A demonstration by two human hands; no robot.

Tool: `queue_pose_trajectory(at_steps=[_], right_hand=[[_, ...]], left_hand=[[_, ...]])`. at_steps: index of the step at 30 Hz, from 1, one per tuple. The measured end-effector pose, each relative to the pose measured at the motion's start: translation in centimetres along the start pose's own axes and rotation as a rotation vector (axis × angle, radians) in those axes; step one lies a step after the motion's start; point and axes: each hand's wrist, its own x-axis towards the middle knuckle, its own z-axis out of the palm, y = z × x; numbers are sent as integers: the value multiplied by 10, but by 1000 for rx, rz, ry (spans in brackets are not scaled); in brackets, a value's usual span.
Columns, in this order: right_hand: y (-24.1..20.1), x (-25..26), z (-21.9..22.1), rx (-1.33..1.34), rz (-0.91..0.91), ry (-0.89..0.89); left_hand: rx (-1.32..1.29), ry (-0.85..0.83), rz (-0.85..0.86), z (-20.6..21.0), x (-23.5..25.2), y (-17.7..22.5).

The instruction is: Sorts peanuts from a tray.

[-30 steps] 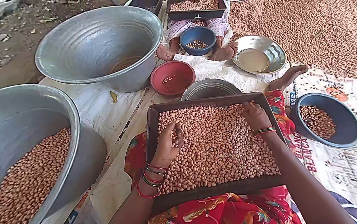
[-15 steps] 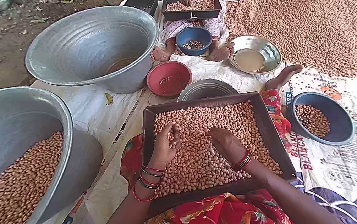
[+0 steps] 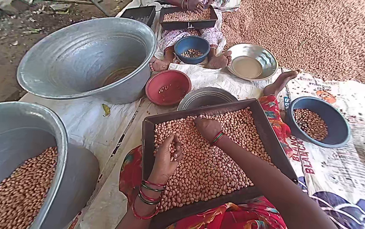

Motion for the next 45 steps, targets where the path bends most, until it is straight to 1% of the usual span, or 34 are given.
queue_pose_trajectory(at_steps=[4, 6, 8, 10, 12, 14, 16, 18, 20, 21, 24, 26, 28, 29, 31, 32, 34, 35, 36, 37, 38, 40, 42, 43, 44, 45], right_hand=[[-5, 0, -7, -56, 26, -131], [-5, -3, -8, -36, 33, -154], [1, -10, -11, 53, 40, -139], [19, -23, -18, 168, 66, -30], [49, -32, -29, 249, 176, 143], [89, -36, -40, 249, 330, 287], [122, -38, -45, 198, 411, 348], [131, -35, -46, 100, 448, 283], [123, -28, -47, -21, 513, 137], [120, -25, -45, -55, 530, 103], [116, -19, -41, -99, 527, 93], [118, -20, -40, -75, 528, 112], [113, -28, -47, 54, 482, 196], [104, -35, -52, 152, 414, 252], [72, -53, -56, 332, 196, 314], [51, -64, -56, 376, 81, 284], [16, -81, -51, 349, -135, 128], [6, -85, -45, 319, -218, 66], [4, -85, -41, 292, -255, 40], [7, -82, -39, 270, -235, 52], [17, -77, -39, 249, -161, 102], [49, -61, -43, 186, 104, 172], [85, -51, -44, 66, 367, 181], [98, -49, -40, -35, 434, 191], [109, -51, -32, -138, 439, 233], [118, -53, -26, -220, 396, 299]], left_hand=[[25, -17, 3, 2, 1, -1], [31, -9, -1, 2, 0, -2], [40, 3, 1, 1, 0, -2], [42, 4, 3, 0, 0, -3], [43, 8, -4, 0, 0, -3], [51, 14, -20, 2, 1, -3], [62, 18, -32, 5, 1, -2], [67, 14, -31, 6, 2, -3], [68, 19, -35, 5, 3, -6], [67, 29, -38, 4, 2, -7], [68, 37, -41, 1, 1, -8], [86, -2, -70, 1, -1, -8], [131, -76, -130, 2, -3, -8], [158, -122, -172, 3, -3, -9], [206, -193, -271, 5, -6, -12], [229, -218, -320, 5, -7, -14], [239, -262, -373, 6, -8, -20], [230, -272, -373, 6, -8, -23], [216, -268, -371, 5, -8, -25], [207, -261, -366, 4, -8, -26], [199, -250, -362, 2, -8, -27], [176, -219, -358, 2, -10, -26], [174, -184, -341, 6, -11, -23], [170, -168, -333, 8, -11, -22], [171, -156, -327, 10, -11, -22], [178, -152, -321, 11, -10, -22]])
